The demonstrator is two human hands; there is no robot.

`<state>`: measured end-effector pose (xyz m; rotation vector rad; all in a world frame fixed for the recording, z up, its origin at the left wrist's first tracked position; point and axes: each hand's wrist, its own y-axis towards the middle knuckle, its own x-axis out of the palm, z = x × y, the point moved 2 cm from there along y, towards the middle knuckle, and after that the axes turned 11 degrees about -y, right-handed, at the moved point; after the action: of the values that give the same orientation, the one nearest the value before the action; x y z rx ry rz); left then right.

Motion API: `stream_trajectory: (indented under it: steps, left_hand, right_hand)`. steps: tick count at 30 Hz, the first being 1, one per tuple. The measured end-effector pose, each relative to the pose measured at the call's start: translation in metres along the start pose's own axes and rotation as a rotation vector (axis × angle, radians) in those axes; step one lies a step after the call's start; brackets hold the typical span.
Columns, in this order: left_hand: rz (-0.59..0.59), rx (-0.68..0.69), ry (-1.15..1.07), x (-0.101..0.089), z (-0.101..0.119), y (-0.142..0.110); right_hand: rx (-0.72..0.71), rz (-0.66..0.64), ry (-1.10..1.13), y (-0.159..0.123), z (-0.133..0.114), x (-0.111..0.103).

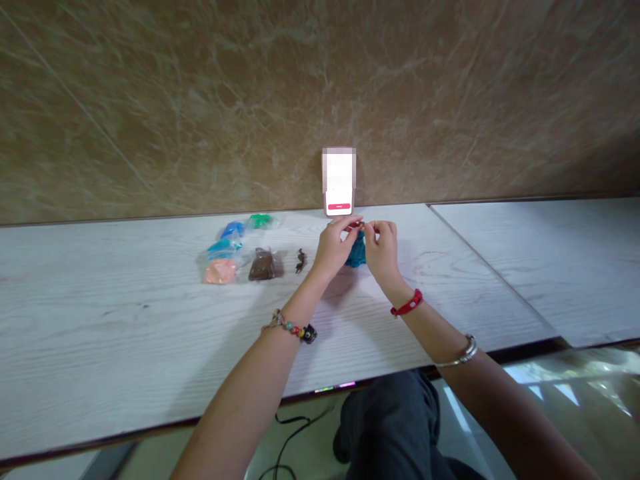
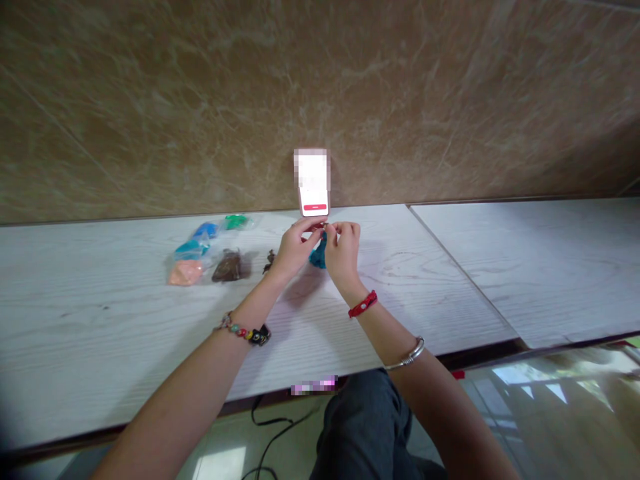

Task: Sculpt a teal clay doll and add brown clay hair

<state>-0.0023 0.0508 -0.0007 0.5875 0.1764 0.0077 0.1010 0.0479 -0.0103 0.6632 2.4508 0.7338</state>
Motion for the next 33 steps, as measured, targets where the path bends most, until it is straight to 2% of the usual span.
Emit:
stream_trajectory:
  steps: [11, 33]
  left_hand:
    - [-0.003, -0.040, -0.097, 0.0015, -0.0021, 0.0026]
    - [-0.004, -0.058, -0.057, 0.0004, 0.0016, 0.0018]
  right_hand:
    - [0.014, 0.020, -0.018, -0.0005, 0.0008, 0.0017]
    - [0.024, 0.014, -0.017, -0.0022, -0.0039, 0.0030]
